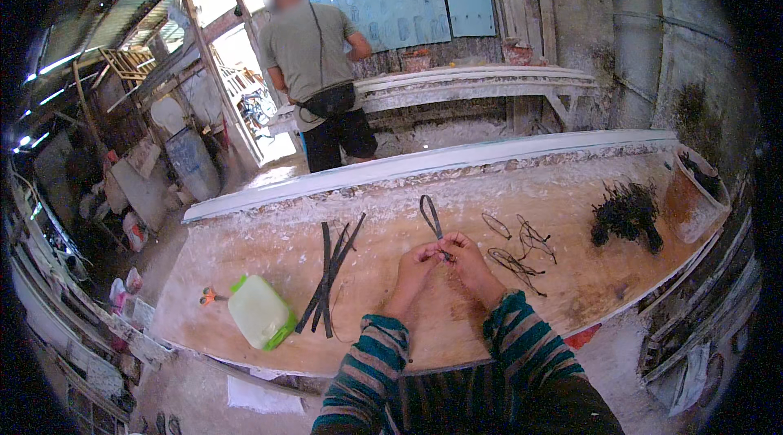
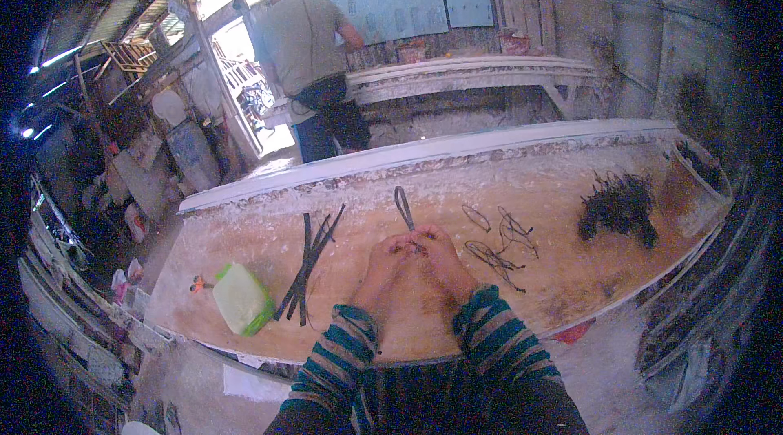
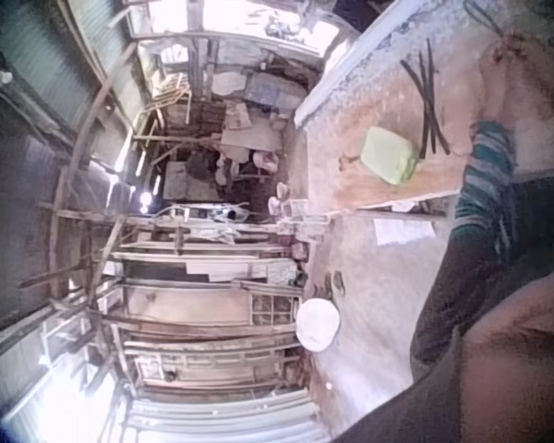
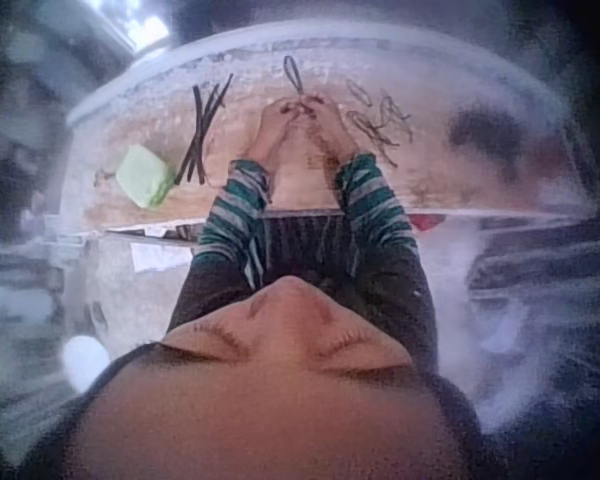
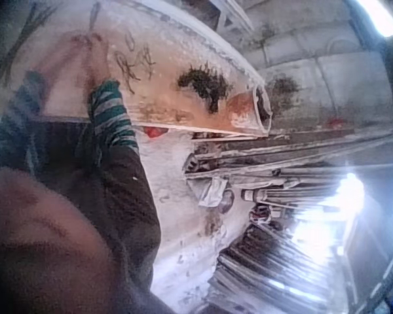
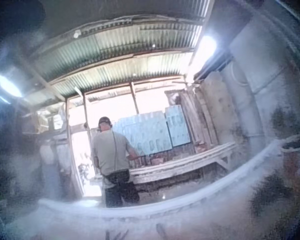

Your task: The person ties thin black cords into loops by hand on a wooden workbench. They repeatedly pick up individual cords, form loops, and secure them with knots. A second person works at a separate bench in the background.

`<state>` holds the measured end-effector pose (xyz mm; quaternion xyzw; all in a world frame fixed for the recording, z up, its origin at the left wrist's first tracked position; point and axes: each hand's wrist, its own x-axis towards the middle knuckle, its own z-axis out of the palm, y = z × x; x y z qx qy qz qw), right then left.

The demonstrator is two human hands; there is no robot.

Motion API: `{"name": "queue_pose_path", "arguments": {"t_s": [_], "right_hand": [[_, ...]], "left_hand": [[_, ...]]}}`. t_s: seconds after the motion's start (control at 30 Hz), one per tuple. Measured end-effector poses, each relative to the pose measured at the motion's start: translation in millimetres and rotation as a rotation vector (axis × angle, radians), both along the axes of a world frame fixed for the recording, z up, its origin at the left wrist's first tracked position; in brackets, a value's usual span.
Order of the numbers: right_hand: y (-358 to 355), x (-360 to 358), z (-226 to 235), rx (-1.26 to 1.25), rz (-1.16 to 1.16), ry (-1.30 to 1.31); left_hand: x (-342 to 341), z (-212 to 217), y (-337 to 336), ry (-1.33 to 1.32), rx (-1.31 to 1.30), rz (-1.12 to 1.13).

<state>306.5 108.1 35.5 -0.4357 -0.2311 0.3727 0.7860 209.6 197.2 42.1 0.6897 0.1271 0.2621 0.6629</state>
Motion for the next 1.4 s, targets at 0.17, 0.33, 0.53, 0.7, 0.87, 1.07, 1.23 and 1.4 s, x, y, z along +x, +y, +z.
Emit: {"name": "queue_pose_path", "arguments": {"t_s": [0.17, 0.33, 0.53, 0.7, 0.87, 1.07, 1.23, 1.4], "right_hand": [[0.1, 1.0, -5.9, -0.014, -0.034, 0.005], [2.7, 0.3, -7.2, -0.024, -0.034, -0.026], [2.8, 1.8, -9.1, -0.059, -0.031, 0.001], [-2.3, -9.1, 4.5, 0.002, 0.001, 0.031], [-5.5, -12.6, 10.7, -0.039, 0.016, -0.017], [-1.4, -10.7, 2.7, -0.058, -0.016, -0.005], [1.3, -9.5, -1.3, -0.071, -0.021, -0.019], [2.9, -5.6, -7.1, -0.055, -0.001, -0.049]], "left_hand": [[3.6, -3.4, -1.0, -0.038, -0.027, -0.007], [5.6, -10.6, 4.6, -0.078, -0.053, -0.009], [4.7, -8.8, 2.8, -0.101, -0.098, -0.024], [6.2, -11.0, 4.9, -0.089, -0.081, -0.002], [4.5, -11.0, 6.6, -0.092, -0.085, -0.009], [6.8, -14.7, 8.2, -0.123, -0.149, -0.020], [6.4, -12.2, 6.0, -0.121, -0.120, -0.006], [3.1, -6.9, 4.1, -0.137, -0.251, -0.004]]}}
